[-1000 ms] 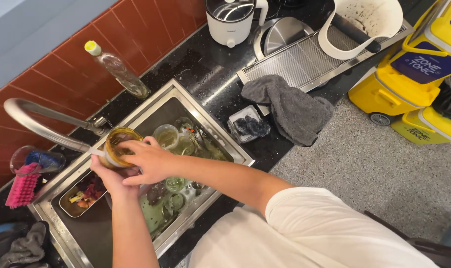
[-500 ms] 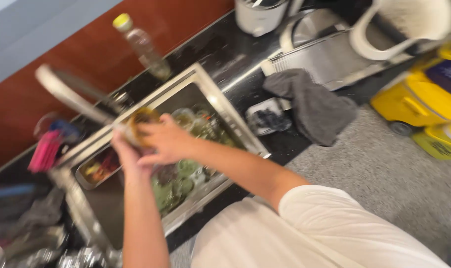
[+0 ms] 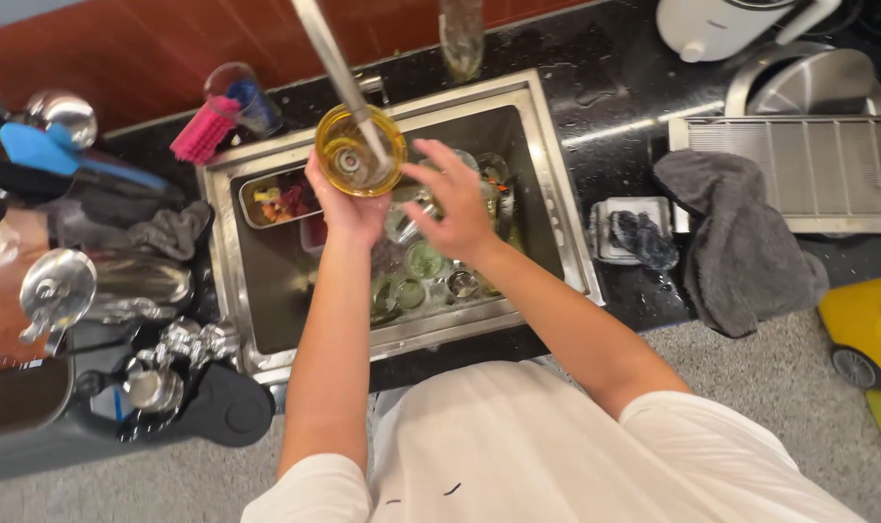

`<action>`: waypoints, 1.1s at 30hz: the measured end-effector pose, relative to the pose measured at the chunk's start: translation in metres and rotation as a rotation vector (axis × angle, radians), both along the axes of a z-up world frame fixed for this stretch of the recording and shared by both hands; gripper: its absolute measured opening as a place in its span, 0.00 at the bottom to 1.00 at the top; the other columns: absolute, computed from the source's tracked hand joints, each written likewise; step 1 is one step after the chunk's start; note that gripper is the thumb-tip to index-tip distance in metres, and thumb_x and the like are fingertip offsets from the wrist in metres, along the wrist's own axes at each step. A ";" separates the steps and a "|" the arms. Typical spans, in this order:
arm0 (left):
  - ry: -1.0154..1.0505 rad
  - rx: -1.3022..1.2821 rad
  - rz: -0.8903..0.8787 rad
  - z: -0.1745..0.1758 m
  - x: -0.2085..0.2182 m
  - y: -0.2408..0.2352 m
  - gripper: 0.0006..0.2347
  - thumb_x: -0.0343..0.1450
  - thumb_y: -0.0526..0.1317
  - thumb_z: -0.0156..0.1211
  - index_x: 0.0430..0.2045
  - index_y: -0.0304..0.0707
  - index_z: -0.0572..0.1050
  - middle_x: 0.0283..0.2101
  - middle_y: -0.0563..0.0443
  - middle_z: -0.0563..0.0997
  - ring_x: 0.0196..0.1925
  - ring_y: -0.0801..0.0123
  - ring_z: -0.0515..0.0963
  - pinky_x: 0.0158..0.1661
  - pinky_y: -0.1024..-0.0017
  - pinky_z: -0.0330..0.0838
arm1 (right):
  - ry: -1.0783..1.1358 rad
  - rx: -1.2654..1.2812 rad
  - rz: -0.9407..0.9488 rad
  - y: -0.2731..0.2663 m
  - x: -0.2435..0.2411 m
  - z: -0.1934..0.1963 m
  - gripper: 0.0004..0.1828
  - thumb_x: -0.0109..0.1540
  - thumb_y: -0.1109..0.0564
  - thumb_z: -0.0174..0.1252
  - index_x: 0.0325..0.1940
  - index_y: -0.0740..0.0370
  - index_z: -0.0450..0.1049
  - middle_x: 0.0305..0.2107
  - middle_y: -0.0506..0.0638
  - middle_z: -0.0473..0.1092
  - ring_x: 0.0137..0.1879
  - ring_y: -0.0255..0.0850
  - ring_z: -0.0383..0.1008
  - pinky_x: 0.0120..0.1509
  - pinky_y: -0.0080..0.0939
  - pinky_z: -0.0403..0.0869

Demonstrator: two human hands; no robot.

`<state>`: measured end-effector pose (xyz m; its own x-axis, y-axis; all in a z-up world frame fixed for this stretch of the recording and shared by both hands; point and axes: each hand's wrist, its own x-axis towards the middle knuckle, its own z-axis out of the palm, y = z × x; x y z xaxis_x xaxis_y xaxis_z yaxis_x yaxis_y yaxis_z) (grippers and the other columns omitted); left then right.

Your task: Washing glasses and a pitcher in a kitchen sink.

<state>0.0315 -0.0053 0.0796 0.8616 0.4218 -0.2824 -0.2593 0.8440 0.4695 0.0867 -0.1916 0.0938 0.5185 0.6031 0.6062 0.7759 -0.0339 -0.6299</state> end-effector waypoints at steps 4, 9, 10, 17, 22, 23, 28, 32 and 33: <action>0.052 -0.044 0.011 -0.023 -0.003 0.014 0.29 0.69 0.66 0.40 0.55 0.48 0.72 0.57 0.52 0.76 0.58 0.59 0.76 0.57 0.55 0.72 | 0.124 0.034 -0.024 -0.020 -0.003 -0.027 0.24 0.63 0.54 0.64 0.63 0.58 0.72 0.68 0.55 0.64 0.76 0.55 0.62 0.79 0.55 0.62; 0.125 -0.031 -0.028 -0.047 0.001 0.012 0.31 0.72 0.68 0.37 0.53 0.42 0.73 0.50 0.49 0.80 0.46 0.64 0.82 0.40 0.68 0.81 | 0.239 -0.098 -0.102 -0.043 -0.008 -0.062 0.18 0.63 0.58 0.64 0.57 0.59 0.74 0.62 0.53 0.69 0.70 0.52 0.67 0.72 0.50 0.66; 0.124 -0.033 -0.021 -0.048 0.001 0.010 0.31 0.72 0.68 0.37 0.53 0.42 0.73 0.50 0.49 0.80 0.46 0.64 0.82 0.40 0.68 0.81 | 0.237 -0.100 -0.096 -0.047 -0.010 -0.066 0.18 0.63 0.58 0.64 0.57 0.59 0.74 0.62 0.53 0.69 0.70 0.52 0.67 0.72 0.50 0.66; 0.328 0.120 -0.129 -0.050 -0.002 -0.004 0.30 0.71 0.66 0.45 0.51 0.38 0.74 0.44 0.47 0.81 0.36 0.66 0.82 0.31 0.72 0.78 | 0.473 -0.190 -0.058 -0.070 -0.018 -0.091 0.11 0.64 0.57 0.62 0.51 0.58 0.77 0.55 0.49 0.73 0.62 0.43 0.73 0.56 0.39 0.75; 0.631 0.804 0.148 -0.015 -0.022 -0.015 0.34 0.61 0.55 0.71 0.59 0.38 0.67 0.45 0.48 0.80 0.45 0.62 0.83 0.42 0.64 0.80 | 0.518 -0.220 -0.059 -0.083 -0.022 -0.106 0.09 0.64 0.57 0.61 0.49 0.59 0.77 0.52 0.48 0.74 0.57 0.40 0.75 0.52 0.36 0.76; 0.644 1.207 0.240 -0.004 -0.027 -0.017 0.36 0.59 0.51 0.76 0.61 0.37 0.67 0.48 0.45 0.78 0.50 0.59 0.80 0.48 0.62 0.77 | 0.553 -0.265 -0.080 -0.084 -0.022 -0.109 0.09 0.64 0.56 0.61 0.48 0.58 0.78 0.50 0.47 0.75 0.51 0.39 0.76 0.49 0.35 0.75; 0.526 1.621 0.182 0.020 -0.025 -0.015 0.41 0.56 0.45 0.77 0.67 0.37 0.63 0.57 0.41 0.74 0.60 0.55 0.77 0.59 0.64 0.73 | 0.575 -0.275 -0.093 -0.088 -0.023 -0.116 0.08 0.64 0.56 0.61 0.46 0.58 0.79 0.47 0.46 0.76 0.45 0.36 0.76 0.44 0.35 0.73; 0.331 1.794 0.178 0.026 -0.012 -0.007 0.44 0.57 0.43 0.78 0.69 0.34 0.59 0.63 0.39 0.74 0.67 0.49 0.73 0.66 0.59 0.66 | 0.583 -0.319 -0.082 -0.086 -0.022 -0.121 0.09 0.64 0.55 0.61 0.46 0.59 0.79 0.43 0.47 0.76 0.43 0.36 0.76 0.41 0.35 0.73; 0.332 1.823 0.170 0.027 -0.009 -0.007 0.45 0.56 0.44 0.78 0.69 0.33 0.59 0.64 0.40 0.74 0.68 0.48 0.72 0.66 0.58 0.64 | 0.583 -0.315 -0.064 -0.087 -0.022 -0.125 0.09 0.64 0.55 0.61 0.46 0.59 0.79 0.42 0.48 0.76 0.45 0.36 0.77 0.40 0.35 0.73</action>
